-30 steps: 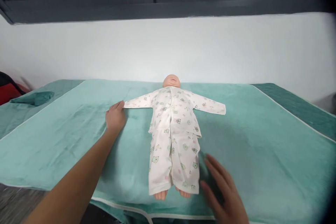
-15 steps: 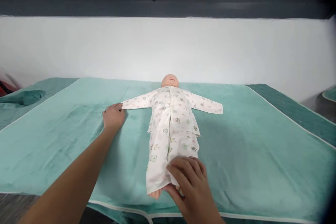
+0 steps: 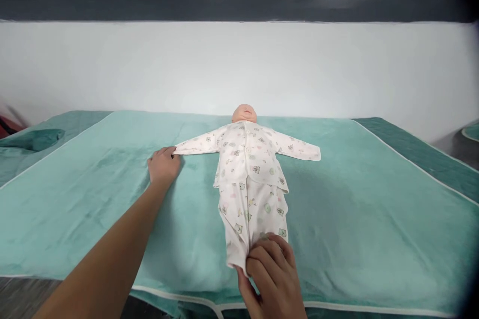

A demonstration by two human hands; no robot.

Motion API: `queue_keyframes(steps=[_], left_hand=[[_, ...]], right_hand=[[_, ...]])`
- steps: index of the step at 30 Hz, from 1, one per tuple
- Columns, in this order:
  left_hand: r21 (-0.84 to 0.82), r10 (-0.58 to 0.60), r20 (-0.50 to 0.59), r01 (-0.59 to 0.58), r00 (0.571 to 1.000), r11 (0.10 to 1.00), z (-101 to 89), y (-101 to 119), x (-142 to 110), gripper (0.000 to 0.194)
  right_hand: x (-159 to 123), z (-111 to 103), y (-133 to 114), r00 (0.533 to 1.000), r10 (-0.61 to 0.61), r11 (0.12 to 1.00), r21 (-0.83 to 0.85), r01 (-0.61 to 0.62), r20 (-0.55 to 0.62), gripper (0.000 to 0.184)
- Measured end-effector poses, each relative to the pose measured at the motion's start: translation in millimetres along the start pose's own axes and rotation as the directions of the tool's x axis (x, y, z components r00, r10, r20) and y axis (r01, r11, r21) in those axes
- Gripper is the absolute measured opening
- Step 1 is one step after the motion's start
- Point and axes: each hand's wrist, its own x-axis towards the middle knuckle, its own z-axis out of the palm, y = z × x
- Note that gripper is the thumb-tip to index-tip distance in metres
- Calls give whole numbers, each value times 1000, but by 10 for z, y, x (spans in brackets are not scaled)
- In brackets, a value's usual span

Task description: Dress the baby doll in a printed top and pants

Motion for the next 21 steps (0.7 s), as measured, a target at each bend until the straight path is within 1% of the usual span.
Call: queue_keyframes(steps=[2,4,5,6,7,10,11,13,14,17,19,21], left_hand=[[-1,1,-1,-1,1000,1000,0,0,0,41],[1,2,0,-2,1000,1000,1,-2,0,41],[2,2,0,-2,1000,1000,2,-4,0,41],[3,3,0,-3,1000,1000,4,-7,0,41],[4,5,0,-5,1000,1000,5,-9,0,41],[7,6,-5,-6,1000,1000,6,-11,-2,41],[8,4,-7,-4,1000,1000,4,-8,-4,41],[9,-3,-9,3,1000,1000,-3,2,-9,41],[11,-6,-8,6,1000,1000,-8,10,-12,41],[27,-14,-4,14,1000,1000,-21,31,-23,41],[38,-15,0,15,1000,999,-25,38,-27,41],[40,-13,0,13,1000,999,-26,38,-28,41]], right_hand=[[-26,23,-30,996,-45,999,-15,45,-71,16],[-60,64,-55,979,-101,995,-33,97,-180,21],[-80,80,-64,971,-111,994,-43,104,-214,22],[-103,88,-68,969,-109,994,-52,100,-221,23],[-130,85,-68,975,-95,995,-58,85,-199,23],[-249,11,-36,998,-41,996,-81,37,-51,18],[-300,-27,-11,999,-29,995,-93,26,-30,15],[-403,-107,68,999,3,992,-124,-7,-39,13],[-447,-146,120,998,26,991,-129,-33,-57,17],[-508,-254,292,990,97,992,-75,-105,-103,25],[-487,-314,355,993,92,996,15,-91,-70,21],[-436,-357,334,996,82,993,85,-79,-29,17]])
